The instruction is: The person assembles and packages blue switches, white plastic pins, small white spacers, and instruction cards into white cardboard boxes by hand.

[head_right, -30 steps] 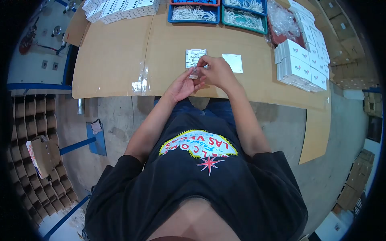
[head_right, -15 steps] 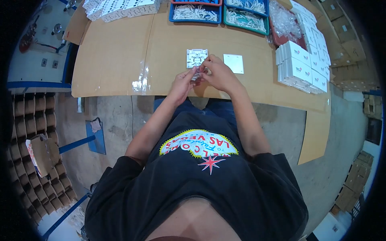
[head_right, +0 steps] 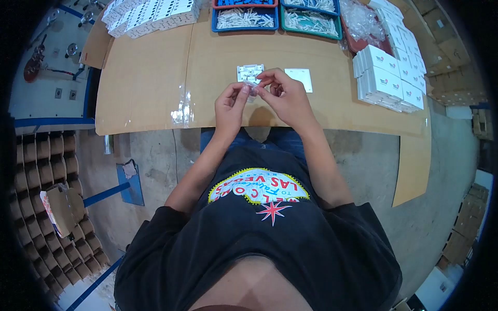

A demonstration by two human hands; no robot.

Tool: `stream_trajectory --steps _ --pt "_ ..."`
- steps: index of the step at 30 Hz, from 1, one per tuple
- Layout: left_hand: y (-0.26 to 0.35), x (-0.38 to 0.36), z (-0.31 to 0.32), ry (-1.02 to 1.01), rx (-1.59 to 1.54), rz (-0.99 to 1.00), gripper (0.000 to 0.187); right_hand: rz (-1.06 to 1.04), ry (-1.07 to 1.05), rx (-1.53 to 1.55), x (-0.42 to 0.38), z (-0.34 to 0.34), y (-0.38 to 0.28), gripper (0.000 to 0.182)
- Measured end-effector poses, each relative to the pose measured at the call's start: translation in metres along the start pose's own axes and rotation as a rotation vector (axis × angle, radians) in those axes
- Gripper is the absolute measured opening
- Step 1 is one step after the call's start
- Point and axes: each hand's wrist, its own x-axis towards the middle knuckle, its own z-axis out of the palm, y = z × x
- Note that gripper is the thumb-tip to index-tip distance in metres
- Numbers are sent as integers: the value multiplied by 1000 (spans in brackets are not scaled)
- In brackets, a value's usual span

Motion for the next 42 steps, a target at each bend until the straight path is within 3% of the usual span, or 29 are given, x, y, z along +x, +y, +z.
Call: stream_trajectory --steps 3,5,13,21,37,42 --pt "18 -4 5 -4 68 92 15 -60 10 -26 -7 -3 -22 24" --pt "28 -6 8 37 -46 137 13 -89 37 23 -9 -3 -25 23" --pt "50 -15 14 70 -138 82 15 -119 142 213 -15 3 -25 22" --pt "47 -15 18 87 -157 131 14 74 2 439 -15 8 -23 14" --pt "43 -15 17 86 -84 100 15 113 -19 486 -12 8 -12 11" --pt "43 -16 18 77 -97 105 14 17 -4 452 -13 10 -11 9"
